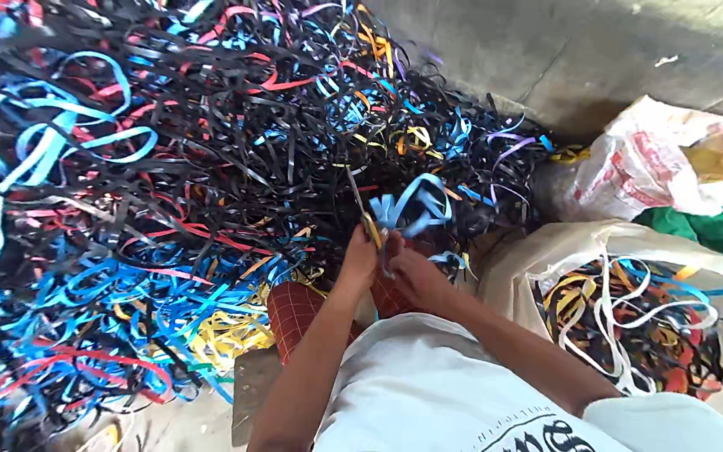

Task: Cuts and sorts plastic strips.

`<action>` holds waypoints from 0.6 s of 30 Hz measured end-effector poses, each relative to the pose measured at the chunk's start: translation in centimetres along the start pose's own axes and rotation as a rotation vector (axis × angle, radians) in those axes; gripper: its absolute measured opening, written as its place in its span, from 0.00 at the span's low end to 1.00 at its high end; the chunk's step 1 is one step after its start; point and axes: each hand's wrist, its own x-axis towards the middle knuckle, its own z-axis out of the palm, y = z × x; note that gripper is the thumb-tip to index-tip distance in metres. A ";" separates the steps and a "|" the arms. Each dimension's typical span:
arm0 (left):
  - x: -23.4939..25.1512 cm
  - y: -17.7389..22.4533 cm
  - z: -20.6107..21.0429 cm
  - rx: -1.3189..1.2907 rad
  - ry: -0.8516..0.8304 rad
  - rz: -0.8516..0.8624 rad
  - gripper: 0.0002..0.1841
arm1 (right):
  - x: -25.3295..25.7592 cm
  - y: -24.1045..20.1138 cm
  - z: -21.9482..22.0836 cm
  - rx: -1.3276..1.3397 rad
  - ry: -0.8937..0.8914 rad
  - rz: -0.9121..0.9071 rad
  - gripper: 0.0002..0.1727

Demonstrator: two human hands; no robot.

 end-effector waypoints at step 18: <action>-4.7 4.9 -4.2 0.130 0.033 0.495 0.12 | 9.1 -6.4 -2.8 0.682 0.033 0.121 0.15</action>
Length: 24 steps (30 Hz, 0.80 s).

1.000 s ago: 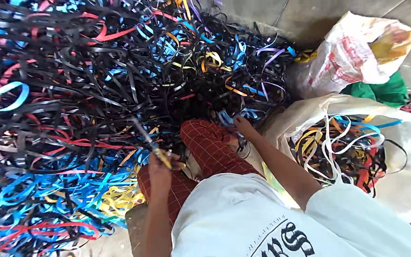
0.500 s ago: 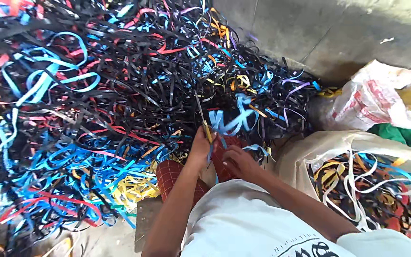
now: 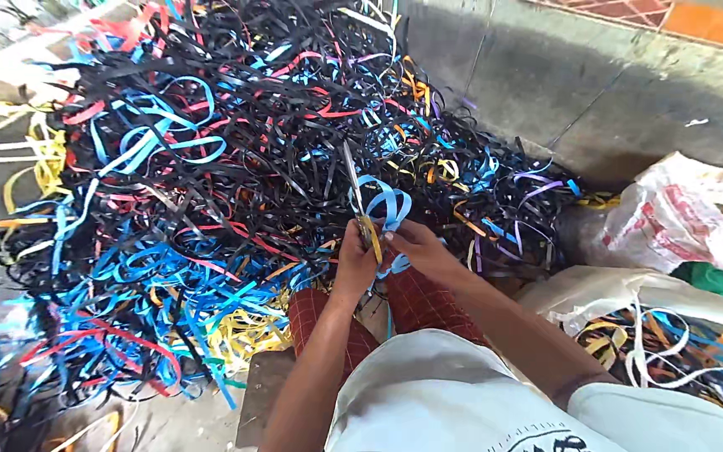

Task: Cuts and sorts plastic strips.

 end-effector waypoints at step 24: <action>-2.8 -3.2 1.4 -0.113 0.134 0.008 0.05 | 0.8 1.1 2.5 0.616 0.245 -0.018 0.30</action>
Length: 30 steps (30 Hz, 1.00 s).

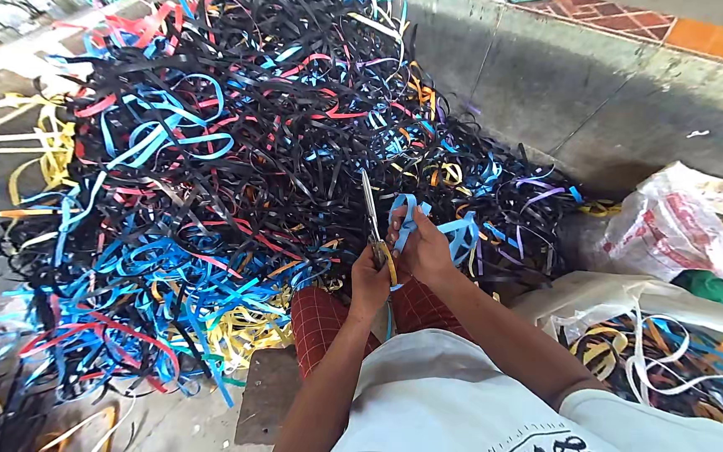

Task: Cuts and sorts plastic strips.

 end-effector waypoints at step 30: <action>0.7 0.5 -1.8 0.153 0.026 0.047 0.13 | -2.5 -0.3 -0.4 -0.413 -0.285 0.130 0.19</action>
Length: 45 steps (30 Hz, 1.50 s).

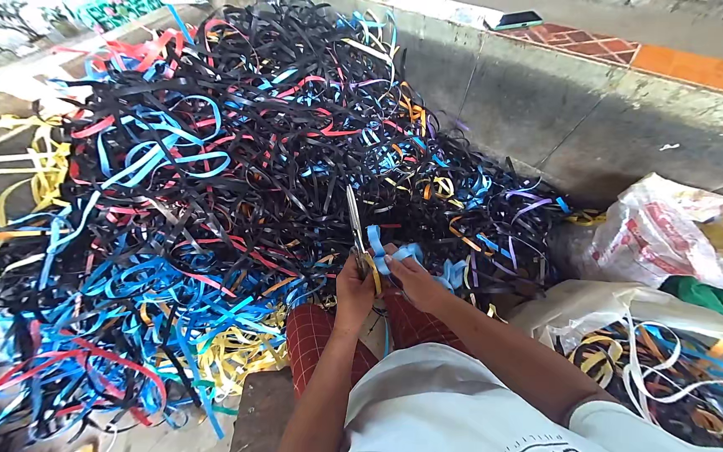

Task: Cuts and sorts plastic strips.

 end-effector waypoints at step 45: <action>-0.2 -1.0 0.9 0.155 -0.001 -0.200 0.23 | 0.7 5.8 1.4 -0.344 0.416 -0.424 0.21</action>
